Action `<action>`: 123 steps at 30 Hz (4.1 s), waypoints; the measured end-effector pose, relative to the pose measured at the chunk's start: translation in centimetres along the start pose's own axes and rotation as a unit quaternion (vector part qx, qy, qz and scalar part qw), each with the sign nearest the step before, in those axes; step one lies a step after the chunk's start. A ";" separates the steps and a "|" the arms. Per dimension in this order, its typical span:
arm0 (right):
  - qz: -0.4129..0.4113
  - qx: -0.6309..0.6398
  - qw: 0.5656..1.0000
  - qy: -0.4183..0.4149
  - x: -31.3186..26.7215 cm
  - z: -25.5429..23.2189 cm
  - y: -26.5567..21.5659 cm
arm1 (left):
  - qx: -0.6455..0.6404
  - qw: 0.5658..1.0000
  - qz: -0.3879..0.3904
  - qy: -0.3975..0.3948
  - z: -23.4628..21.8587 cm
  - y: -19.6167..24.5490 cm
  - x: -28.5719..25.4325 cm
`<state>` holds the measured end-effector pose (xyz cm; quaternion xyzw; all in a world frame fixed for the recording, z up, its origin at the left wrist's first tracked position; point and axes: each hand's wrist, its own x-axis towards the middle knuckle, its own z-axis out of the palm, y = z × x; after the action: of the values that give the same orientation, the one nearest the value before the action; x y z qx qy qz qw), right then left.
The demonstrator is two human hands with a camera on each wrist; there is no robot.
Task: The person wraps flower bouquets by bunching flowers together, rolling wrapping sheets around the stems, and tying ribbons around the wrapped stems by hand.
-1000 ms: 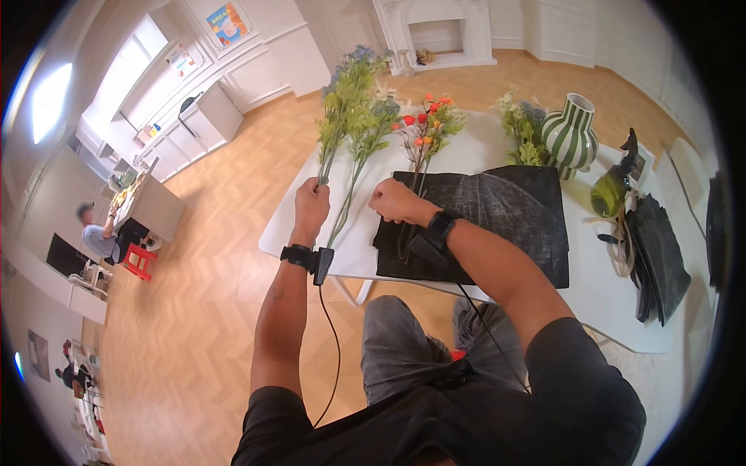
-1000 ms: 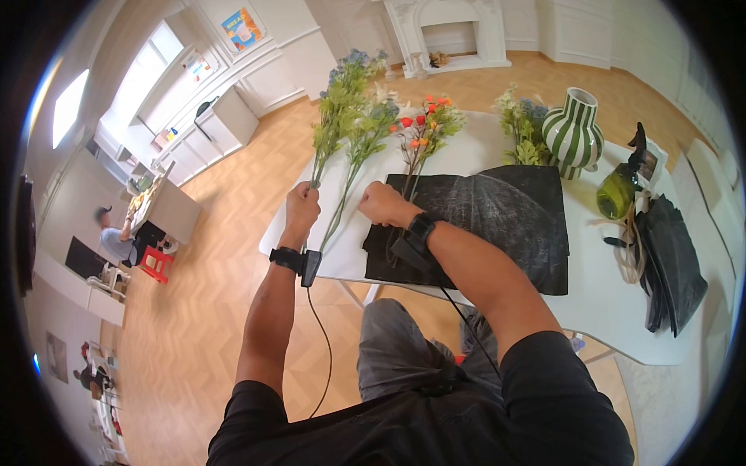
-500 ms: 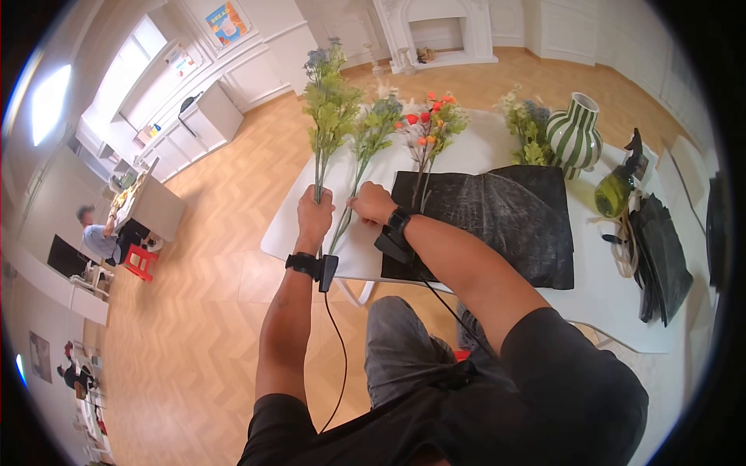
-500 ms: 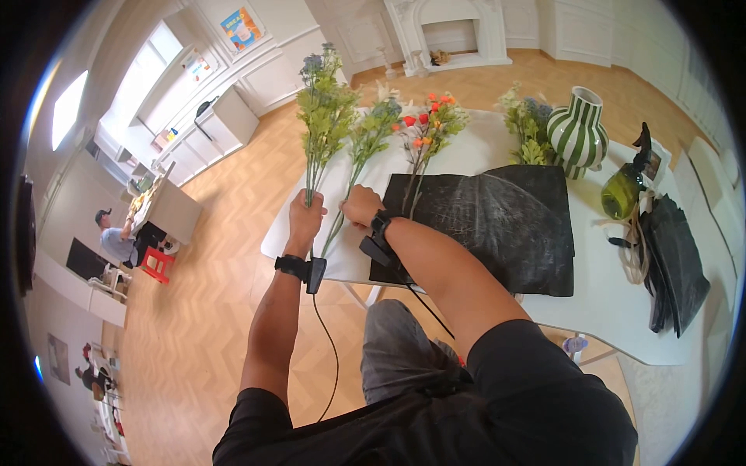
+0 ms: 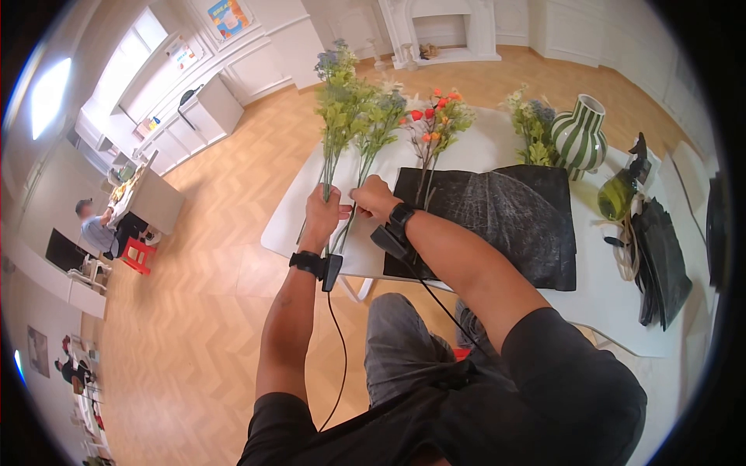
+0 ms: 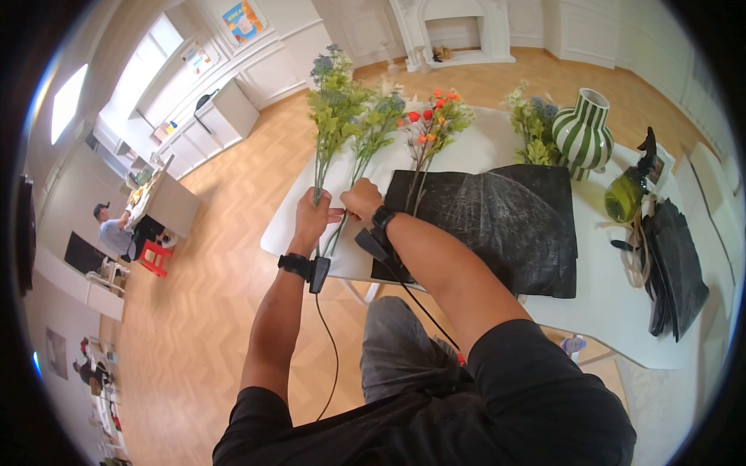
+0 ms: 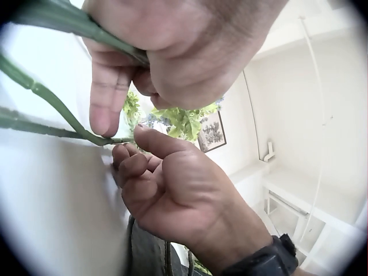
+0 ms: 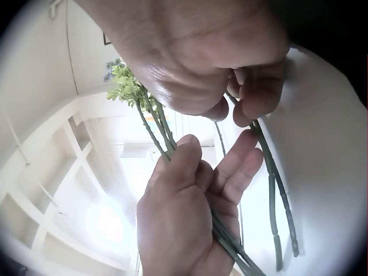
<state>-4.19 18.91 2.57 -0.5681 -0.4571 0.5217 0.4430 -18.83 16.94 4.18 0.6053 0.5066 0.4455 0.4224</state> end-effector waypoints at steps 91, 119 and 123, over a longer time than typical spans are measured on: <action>-0.378 -0.123 0.898 0.191 -1.5 -5.7 -4.7 | 0.254 0.956 0.117 0.092 -0.2 2.0 -0.9; -0.369 -0.293 0.827 0.306 -1.2 -14.8 -3.8 | 0.144 0.977 0.126 0.090 -4.3 3.2 -3.6; -0.375 -0.278 0.840 0.277 -1.3 -17.3 -7.4 | 0.124 0.988 0.078 0.054 -5.5 5.2 -6.0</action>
<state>12.59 18.58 11.13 -0.5733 -0.6194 -0.0120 0.5361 -23.48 10.61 9.87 0.6656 0.5314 0.4427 0.2804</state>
